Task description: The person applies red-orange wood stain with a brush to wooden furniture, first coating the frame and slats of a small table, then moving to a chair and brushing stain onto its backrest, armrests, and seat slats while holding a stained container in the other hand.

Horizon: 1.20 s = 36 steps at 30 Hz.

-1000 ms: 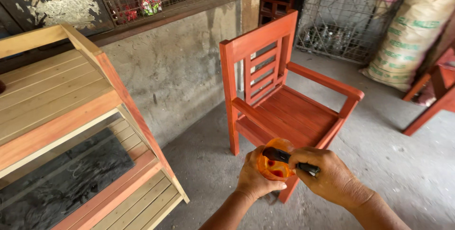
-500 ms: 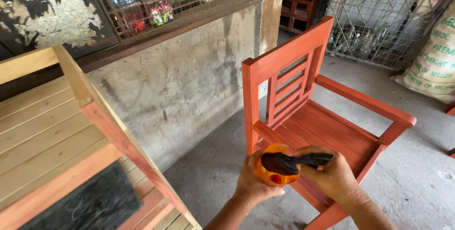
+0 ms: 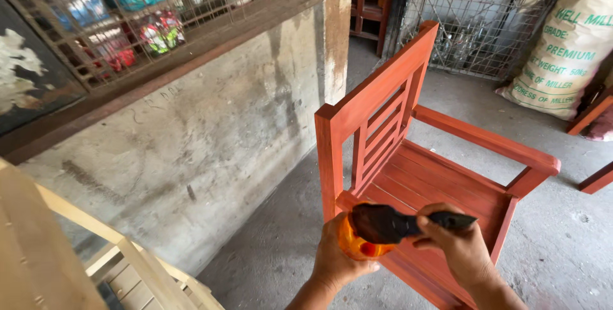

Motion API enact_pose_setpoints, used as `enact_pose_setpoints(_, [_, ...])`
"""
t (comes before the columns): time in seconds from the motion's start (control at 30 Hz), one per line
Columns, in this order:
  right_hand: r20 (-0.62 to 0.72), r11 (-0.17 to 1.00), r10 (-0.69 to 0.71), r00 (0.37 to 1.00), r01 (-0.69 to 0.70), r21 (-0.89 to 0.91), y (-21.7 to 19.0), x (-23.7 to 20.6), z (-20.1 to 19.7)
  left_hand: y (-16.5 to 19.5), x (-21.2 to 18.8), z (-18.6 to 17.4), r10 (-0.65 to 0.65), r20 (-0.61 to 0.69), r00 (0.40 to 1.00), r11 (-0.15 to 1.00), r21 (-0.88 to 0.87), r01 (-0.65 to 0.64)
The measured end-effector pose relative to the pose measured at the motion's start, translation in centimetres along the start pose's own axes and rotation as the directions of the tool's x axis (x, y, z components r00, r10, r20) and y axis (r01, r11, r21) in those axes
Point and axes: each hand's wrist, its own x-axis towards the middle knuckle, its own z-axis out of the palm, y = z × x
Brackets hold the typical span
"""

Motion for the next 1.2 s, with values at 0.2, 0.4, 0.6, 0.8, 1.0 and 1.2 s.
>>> enact_pose_setpoints(0.2, [0.122, 0.786, 0.238, 0.964, -0.265, 0.559, 8.8, 6.9, -1.6, -1.8, 3.2, -0.5, 0.094, -0.046, 0.995, 0.994, 0.068, -0.091])
enact_pose_setpoints(0.4, [0.162, 0.564, 0.262, 0.951, -0.287, 0.774, 17.3, 10.0, -0.8, -4.3, 4.9, -1.5, -0.056, -0.073, 0.996, 0.998, 0.034, 0.059])
enact_pose_setpoints(0.6, [-0.032, 0.624, 0.270, 0.962, -0.150, 0.767, 23.4, 12.0, -1.4, -8.9, 6.4, -3.4, -0.004, -0.207, 0.978, 1.000, 0.024, 0.009])
enact_pose_setpoints(0.8, [-0.259, 0.732, 0.363, 0.895, -0.101, 0.674, 27.7, 11.6, 3.0, -11.5, 6.1, -5.6, -0.016, -0.210, 0.978, 0.995, 0.096, 0.037])
enact_pose_setpoints(1.0, [-0.429, 0.782, 0.267, 0.863, 0.065, 0.619, 27.3, 12.2, 8.7, -11.5, 6.2, -7.5, -0.014, -0.110, 0.994, 0.993, 0.116, 0.027])
enact_pose_setpoints(1.2, [-0.528, 0.823, 0.281, 0.801, 0.082, 0.562, 26.1, 11.6, 12.5, -11.6, 6.4, -7.8, -0.040, -0.181, 0.983, 0.994, 0.089, 0.057])
